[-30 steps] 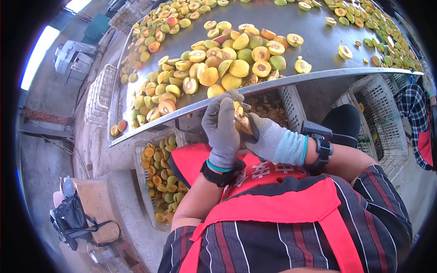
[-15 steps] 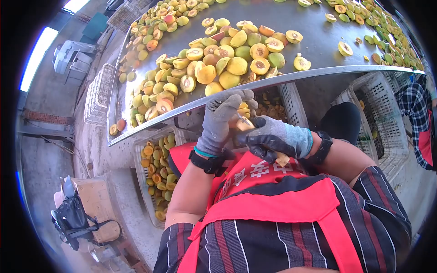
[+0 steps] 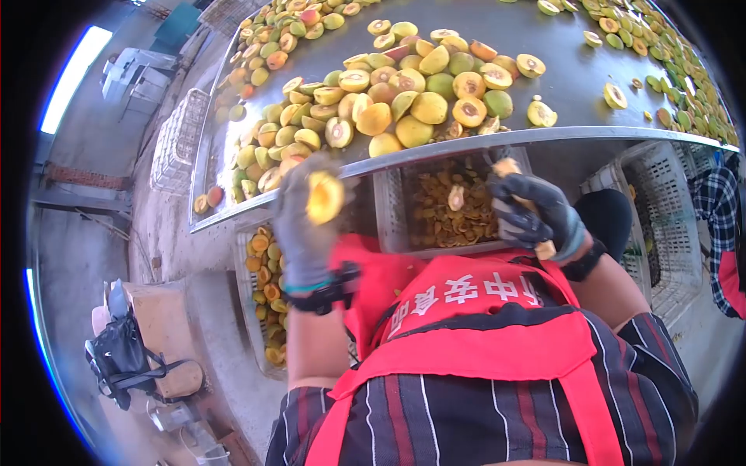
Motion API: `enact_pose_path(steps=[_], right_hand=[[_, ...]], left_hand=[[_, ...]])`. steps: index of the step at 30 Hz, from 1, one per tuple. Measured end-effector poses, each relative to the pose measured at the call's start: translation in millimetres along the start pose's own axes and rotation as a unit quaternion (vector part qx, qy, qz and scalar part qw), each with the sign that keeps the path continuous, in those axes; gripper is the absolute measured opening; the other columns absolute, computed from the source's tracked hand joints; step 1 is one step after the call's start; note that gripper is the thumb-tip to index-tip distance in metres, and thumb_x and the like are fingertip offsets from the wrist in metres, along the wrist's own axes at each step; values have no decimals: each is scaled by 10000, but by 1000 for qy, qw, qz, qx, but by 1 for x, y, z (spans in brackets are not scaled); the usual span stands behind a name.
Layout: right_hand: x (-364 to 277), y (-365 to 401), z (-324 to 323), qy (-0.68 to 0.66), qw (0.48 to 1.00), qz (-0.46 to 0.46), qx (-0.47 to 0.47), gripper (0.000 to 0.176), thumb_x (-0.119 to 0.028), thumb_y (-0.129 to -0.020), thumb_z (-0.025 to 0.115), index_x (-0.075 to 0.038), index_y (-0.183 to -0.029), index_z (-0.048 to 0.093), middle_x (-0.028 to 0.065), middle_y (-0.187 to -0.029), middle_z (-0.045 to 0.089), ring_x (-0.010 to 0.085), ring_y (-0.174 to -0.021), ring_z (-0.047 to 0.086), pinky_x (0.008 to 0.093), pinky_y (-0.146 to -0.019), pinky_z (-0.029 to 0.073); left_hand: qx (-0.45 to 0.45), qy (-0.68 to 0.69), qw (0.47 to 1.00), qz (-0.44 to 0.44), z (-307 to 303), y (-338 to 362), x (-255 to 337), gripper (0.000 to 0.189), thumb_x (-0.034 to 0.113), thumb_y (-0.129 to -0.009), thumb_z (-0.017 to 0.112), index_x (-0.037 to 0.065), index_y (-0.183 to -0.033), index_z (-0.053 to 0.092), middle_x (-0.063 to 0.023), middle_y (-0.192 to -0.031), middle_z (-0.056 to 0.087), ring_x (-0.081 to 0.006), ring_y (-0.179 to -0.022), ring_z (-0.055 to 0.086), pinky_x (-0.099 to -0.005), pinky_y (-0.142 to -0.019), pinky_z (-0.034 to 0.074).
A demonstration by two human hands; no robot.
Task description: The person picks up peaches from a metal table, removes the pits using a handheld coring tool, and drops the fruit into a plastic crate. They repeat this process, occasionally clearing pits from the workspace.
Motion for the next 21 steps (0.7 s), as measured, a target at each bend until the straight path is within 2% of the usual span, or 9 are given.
enact_pose_path(steps=[2,3,8,10,11,13,16,18,21], right_hand=[[-5,14,-11,50,998,-5,44,243,-240,-930,438,-35,-802,457,9,-481,420,66,-301,363,192,-314,288],[-6,19,-8,53,994,-2,97,221,-223,-921,451,-35,-804,463,18,-486,435,76,-298,363,196,-307,288],[3,1,1,135,973,19,184,152,-199,-875,537,-54,-854,495,36,-550,489,94,-356,424,203,-309,319],[8,-8,11,204,963,23,173,191,-207,-855,546,-23,-846,496,48,-569,488,99,-353,416,229,-334,345],[7,-10,19,228,960,31,159,193,-210,-855,546,-23,-846,499,47,-568,491,100,-355,421,224,-338,349],[5,-10,32,257,954,47,146,191,-210,-861,540,-24,-850,501,44,-557,490,102,-358,429,210,-344,356],[10,-8,28,255,953,38,159,181,-202,-867,528,-23,-858,502,44,-555,491,103,-362,433,215,-345,358],[11,-9,28,260,950,47,167,183,-207,-866,535,-27,-871,502,46,-560,498,114,-367,444,220,-347,358],[12,-14,25,343,927,20,149,230,-258,-870,559,-45,-916,486,50,-577,518,117,-405,470,228,-363,363]], left_hand=[[34,-234,971,-40,-59,2,32,255,190,-848,592,-20,-992,610,-52,-837,622,-130,-759,586,-234,-717,464],[30,-420,904,-71,-94,-4,42,343,241,-834,607,-36,-1037,596,-107,-906,636,-179,-831,598,-269,-767,458],[28,-649,760,-2,-119,-62,40,526,354,-780,638,-21,-1139,554,-211,-1087,595,-310,-1016,565,-356,-867,422],[-17,-760,648,45,-132,-93,3,588,384,-744,657,11,-1175,516,-190,-1101,594,-329,-1034,561,-368,-892,406],[-15,-757,651,49,-126,-103,-5,588,384,-744,657,11,-1175,516,-190,-1101,594,-329,-1034,561,-368,-892,406],[-60,-757,636,-138,-111,-113,-27,624,391,-698,687,33,-1170,491,-179,-1080,601,-344,-1046,550,-377,-922,384],[-35,-775,616,-135,-71,-104,-24,624,389,-659,712,38,-1127,497,-180,-1040,606,-344,-1037,549,-384,-912,393],[-11,-771,631,-89,-76,-97,-34,591,329,-642,730,44,-1118,525,-187,-1022,606,-344,-1002,560,-393,-872,423],[82,-630,753,172,-75,-80,-32,424,185,-672,709,38,-1053,595,-131,-952,604,-273,-924,585,-386,-827,465]])
Point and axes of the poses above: each hand's wrist, its own y-axis away from the middle knuckle, its own z-axis out of the palm, x = y × z, the point moved 1 cm from there along -y, towards the middle knuckle
